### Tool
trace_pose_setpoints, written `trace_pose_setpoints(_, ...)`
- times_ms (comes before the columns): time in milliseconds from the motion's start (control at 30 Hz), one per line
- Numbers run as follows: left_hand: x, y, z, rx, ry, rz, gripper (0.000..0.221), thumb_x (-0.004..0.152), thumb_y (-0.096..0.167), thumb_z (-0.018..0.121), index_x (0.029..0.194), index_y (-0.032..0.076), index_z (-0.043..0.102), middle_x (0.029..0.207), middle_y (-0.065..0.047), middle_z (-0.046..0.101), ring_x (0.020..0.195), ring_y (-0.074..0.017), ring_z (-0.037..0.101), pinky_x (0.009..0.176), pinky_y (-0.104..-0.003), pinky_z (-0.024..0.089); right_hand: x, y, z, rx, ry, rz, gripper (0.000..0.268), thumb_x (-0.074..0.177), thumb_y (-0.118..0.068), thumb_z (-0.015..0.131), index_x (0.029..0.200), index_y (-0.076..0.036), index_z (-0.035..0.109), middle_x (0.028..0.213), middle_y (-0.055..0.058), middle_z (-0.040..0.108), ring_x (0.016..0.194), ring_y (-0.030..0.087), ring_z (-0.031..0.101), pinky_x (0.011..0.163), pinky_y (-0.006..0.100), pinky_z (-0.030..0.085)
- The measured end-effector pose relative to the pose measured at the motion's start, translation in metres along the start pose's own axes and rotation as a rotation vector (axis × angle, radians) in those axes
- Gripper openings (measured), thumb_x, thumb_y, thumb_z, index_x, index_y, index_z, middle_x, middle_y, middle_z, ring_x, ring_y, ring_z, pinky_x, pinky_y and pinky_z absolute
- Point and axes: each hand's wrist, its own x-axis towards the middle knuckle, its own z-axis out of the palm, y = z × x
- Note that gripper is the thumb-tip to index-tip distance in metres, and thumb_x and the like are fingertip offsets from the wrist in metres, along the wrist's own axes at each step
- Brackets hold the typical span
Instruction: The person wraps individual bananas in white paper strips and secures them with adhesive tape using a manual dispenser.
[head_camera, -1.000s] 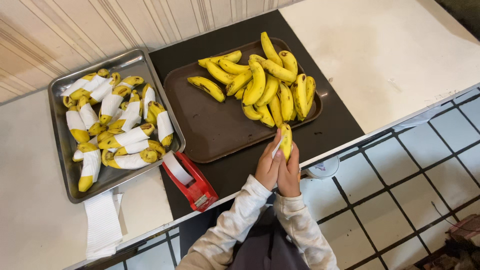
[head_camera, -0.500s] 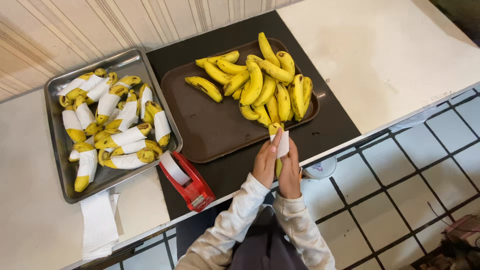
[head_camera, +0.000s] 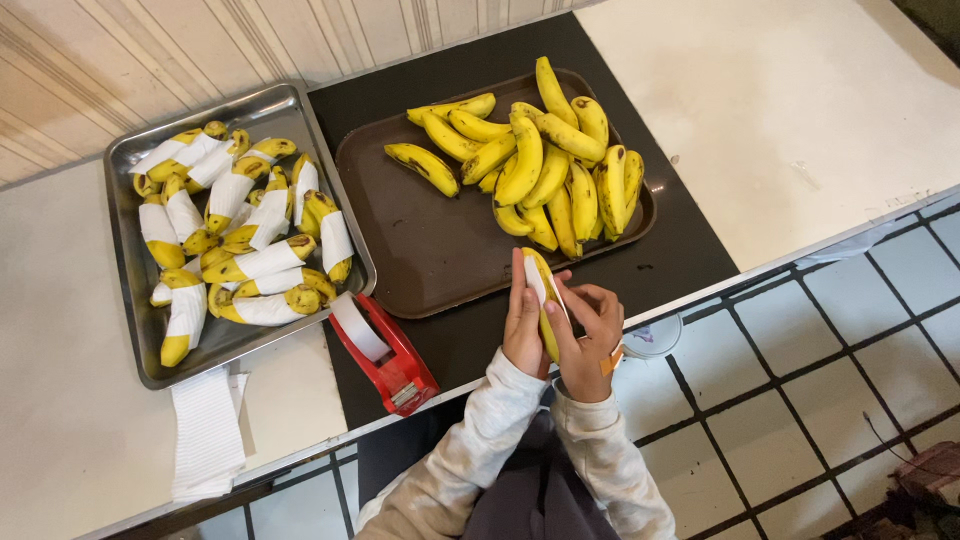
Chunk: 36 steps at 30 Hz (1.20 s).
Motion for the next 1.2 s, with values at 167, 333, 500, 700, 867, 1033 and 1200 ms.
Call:
trace_pose_setpoints(167, 0.001, -0.009, -0.008, -0.085, 0.086, -0.040, 0.062, 0.094, 0.036, 0.040, 0.147, 0.024, 0.009, 0.105, -0.020, 0.058, 0.090, -0.0202, 0.061, 0.075, -0.030, 0.051, 0.004, -0.007, 0.004, 0.099, 0.040, -0.038, 0.011, 0.078, -0.008, 0.071, 0.089, -0.007, 0.074, 0.072, 0.011, 0.057, 0.058, 0.019, 0.052, 0.051, 0.028, 0.041)
trace_pose_setpoints(333, 0.000, 0.006, -0.004, -0.193, 0.089, -0.050, 0.062, 0.095, 0.037, 0.037, 0.147, 0.023, 0.007, 0.102, -0.019, 0.058, 0.085, -0.0186, 0.061, 0.071, -0.029, 0.052, 0.000, -0.001, 0.009, 0.189, 0.079, -0.124, 0.013, 0.076, -0.001, 0.070, 0.088, -0.002, 0.073, 0.070, 0.011, 0.061, 0.051, 0.017, 0.053, 0.044, 0.025, 0.042)
trace_pose_setpoints(500, 0.001, -0.001, -0.013, -0.242, 0.026, -0.064, 0.063, 0.096, 0.039, 0.034, 0.146, 0.019, 0.001, 0.108, -0.025, 0.055, 0.087, -0.0243, 0.063, 0.070, -0.034, 0.053, 0.008, -0.020, 0.001, 0.234, 0.011, -0.176, 0.015, 0.075, -0.002, 0.070, 0.090, -0.003, 0.073, 0.069, 0.011, 0.057, 0.051, 0.016, 0.049, 0.045, 0.026, 0.040)
trace_pose_setpoints(700, 0.003, -0.002, -0.012, -0.196, -0.065, -0.067, 0.060, 0.095, 0.040, 0.034, 0.141, 0.007, 0.016, 0.120, -0.030, 0.049, 0.095, -0.0312, 0.061, 0.076, -0.042, 0.052, 0.006, -0.035, -0.003, 0.176, 0.046, -0.230, 0.018, 0.077, 0.000, 0.068, 0.095, -0.004, 0.072, 0.077, 0.014, 0.056, 0.062, 0.022, 0.053, 0.053, 0.028, 0.043)
trace_pose_setpoints(867, -0.003, -0.007, -0.006, -0.176, -0.057, -0.063, 0.054, 0.097, 0.035, 0.034, 0.136, -0.001, 0.022, 0.119, -0.031, 0.050, 0.092, -0.0337, 0.062, 0.075, -0.041, 0.052, -0.003, -0.025, 0.002, 0.073, 0.154, -0.243, 0.017, 0.079, 0.000, 0.068, 0.094, -0.002, 0.073, 0.077, 0.013, 0.055, 0.063, 0.021, 0.052, 0.054, 0.028, 0.042)
trace_pose_setpoints(1033, 0.000, -0.010, -0.018, -0.291, -0.076, -0.123, 0.053, 0.096, 0.037, 0.036, 0.130, -0.002, 0.029, 0.121, -0.031, 0.048, 0.087, -0.0302, 0.064, 0.074, -0.041, 0.053, -0.002, -0.024, 0.001, 0.096, 0.124, -0.364, 0.018, 0.075, 0.001, 0.069, 0.092, -0.001, 0.073, 0.077, 0.014, 0.058, 0.059, 0.022, 0.056, 0.051, 0.027, 0.044)
trace_pose_setpoints(1200, -0.001, -0.005, -0.017, -0.422, -0.129, -0.154, 0.057, 0.095, 0.041, 0.034, 0.134, -0.001, 0.026, 0.127, -0.032, 0.041, 0.089, -0.0294, 0.064, 0.075, -0.041, 0.053, -0.002, -0.026, 0.000, 0.076, 0.106, -0.375, 0.019, 0.074, 0.000, 0.070, 0.092, -0.002, 0.073, 0.077, 0.015, 0.058, 0.060, 0.024, 0.057, 0.051, 0.028, 0.045)
